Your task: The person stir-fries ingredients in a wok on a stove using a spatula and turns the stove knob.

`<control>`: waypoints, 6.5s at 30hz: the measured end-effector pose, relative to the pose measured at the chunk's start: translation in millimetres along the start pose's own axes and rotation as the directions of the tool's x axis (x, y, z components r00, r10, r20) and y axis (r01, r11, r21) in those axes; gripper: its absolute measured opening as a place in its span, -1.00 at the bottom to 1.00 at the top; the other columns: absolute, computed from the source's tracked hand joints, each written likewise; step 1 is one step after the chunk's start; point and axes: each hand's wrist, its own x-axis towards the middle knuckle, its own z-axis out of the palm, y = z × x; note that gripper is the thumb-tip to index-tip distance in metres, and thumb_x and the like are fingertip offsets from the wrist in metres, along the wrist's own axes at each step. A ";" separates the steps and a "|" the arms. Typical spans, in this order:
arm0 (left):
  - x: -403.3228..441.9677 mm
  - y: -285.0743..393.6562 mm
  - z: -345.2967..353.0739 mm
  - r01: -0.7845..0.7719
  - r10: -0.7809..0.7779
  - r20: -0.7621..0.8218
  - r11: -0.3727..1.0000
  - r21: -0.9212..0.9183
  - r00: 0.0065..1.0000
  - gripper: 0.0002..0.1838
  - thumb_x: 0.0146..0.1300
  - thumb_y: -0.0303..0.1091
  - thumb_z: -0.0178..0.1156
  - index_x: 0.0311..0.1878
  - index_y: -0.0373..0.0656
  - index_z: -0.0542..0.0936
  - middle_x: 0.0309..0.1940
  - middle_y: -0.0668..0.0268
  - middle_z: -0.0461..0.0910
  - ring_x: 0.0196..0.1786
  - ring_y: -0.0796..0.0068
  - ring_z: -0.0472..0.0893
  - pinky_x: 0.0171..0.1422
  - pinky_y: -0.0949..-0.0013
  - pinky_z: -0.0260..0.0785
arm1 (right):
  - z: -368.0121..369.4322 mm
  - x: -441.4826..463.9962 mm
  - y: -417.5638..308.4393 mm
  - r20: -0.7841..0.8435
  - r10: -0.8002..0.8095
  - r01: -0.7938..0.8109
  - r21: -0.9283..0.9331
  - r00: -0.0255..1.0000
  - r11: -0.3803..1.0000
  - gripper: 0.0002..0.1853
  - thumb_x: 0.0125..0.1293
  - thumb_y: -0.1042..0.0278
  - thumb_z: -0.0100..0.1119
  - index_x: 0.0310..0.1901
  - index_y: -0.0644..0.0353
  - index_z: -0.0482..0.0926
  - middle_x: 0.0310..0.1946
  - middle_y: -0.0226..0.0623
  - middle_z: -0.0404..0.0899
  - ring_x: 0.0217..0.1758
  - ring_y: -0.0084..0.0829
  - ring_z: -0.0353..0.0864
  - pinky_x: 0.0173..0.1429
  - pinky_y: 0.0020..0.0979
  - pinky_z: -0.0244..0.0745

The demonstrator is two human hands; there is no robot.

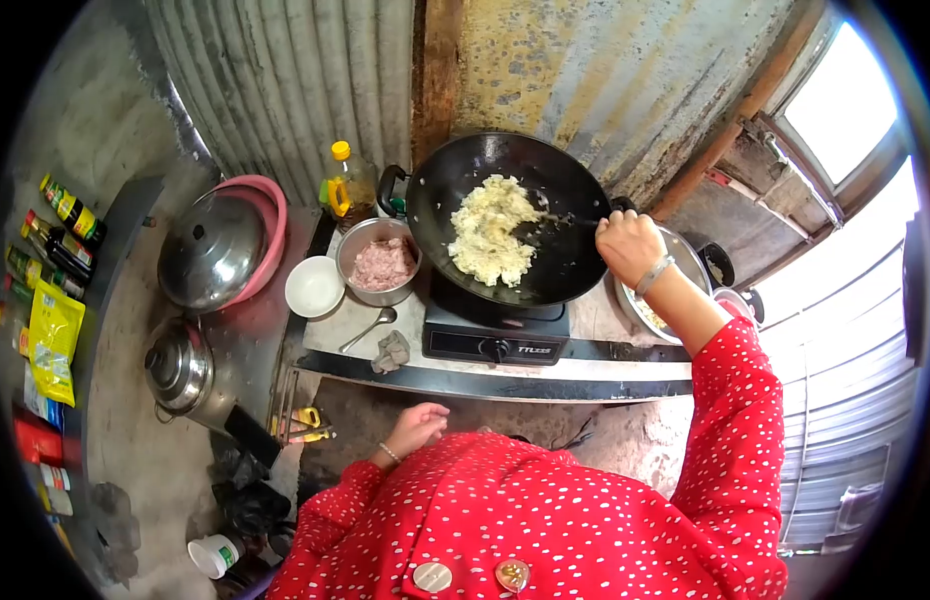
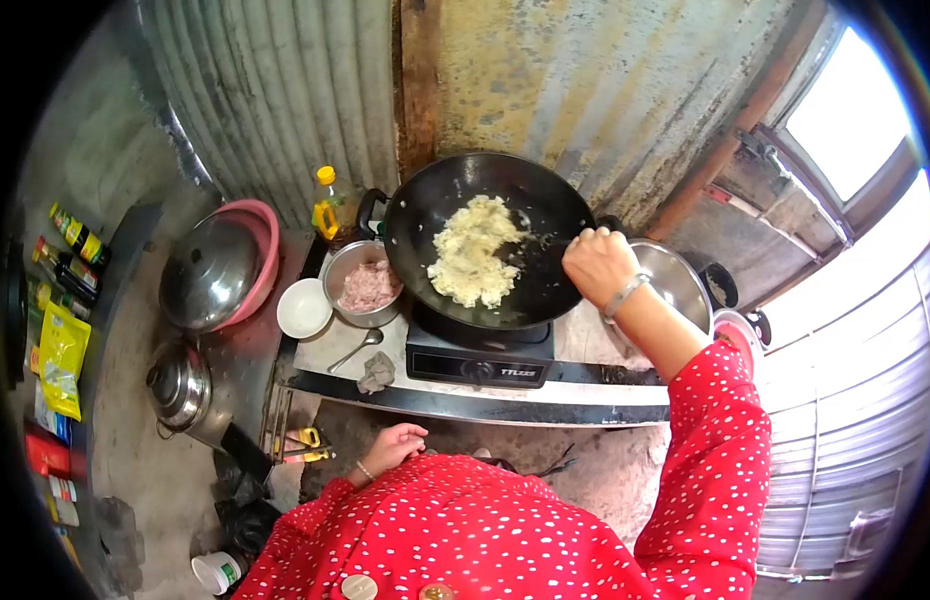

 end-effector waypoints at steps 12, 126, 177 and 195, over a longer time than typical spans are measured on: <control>-2.6 -14.1 -5.9 0.002 -0.002 -0.048 1.000 0.015 0.999 -0.74 0.12 -0.47 0.14 -0.10 -0.27 0.48 -0.42 0.36 0.55 -0.44 0.68 0.48 -0.34 0.60 0.36 | -73.2 18.6 74.9 0.385 -0.264 0.110 0.379 0.884 0.919 -0.91 -0.17 0.36 0.14 -0.56 0.05 0.63 -0.60 -0.16 0.54 -0.42 -0.16 0.57 -0.34 -0.24 0.47; -9.3 -19.2 -18.1 -0.005 0.001 -0.074 0.999 -0.046 0.997 -0.73 0.14 -0.46 0.10 -0.08 -0.30 0.46 -0.41 0.33 0.56 -0.44 0.68 0.47 -0.34 0.60 0.35 | -30.6 73.8 10.2 0.207 -0.268 0.184 0.353 0.941 0.917 -0.89 -0.12 0.42 0.10 -0.56 0.25 0.59 -0.53 -0.13 0.57 -0.37 -0.19 0.60 -0.32 -0.31 0.48; -9.8 -20.9 -18.6 0.020 -0.024 -0.115 0.999 -0.029 0.993 -0.74 0.13 -0.47 0.10 -0.09 -0.29 0.47 -0.39 0.34 0.56 -0.46 0.67 0.48 -0.36 0.61 0.35 | -53.9 50.2 33.0 0.330 -0.333 0.157 0.462 0.883 0.873 -0.91 -0.08 0.30 0.18 -0.57 0.10 0.58 -0.59 -0.18 0.53 -0.40 -0.15 0.56 -0.33 -0.20 0.44; -13.2 -28.2 -17.0 -0.015 0.011 -0.107 0.999 -0.039 0.994 -0.74 0.14 -0.49 0.09 -0.08 -0.30 0.46 -0.38 0.32 0.57 -0.41 0.67 0.49 -0.32 0.61 0.36 | -46.9 36.1 -7.8 0.363 -0.264 0.131 0.351 0.894 0.927 -0.92 -0.12 0.41 0.14 -0.55 0.17 0.60 -0.53 -0.16 0.58 -0.39 -0.21 0.60 -0.34 -0.30 0.50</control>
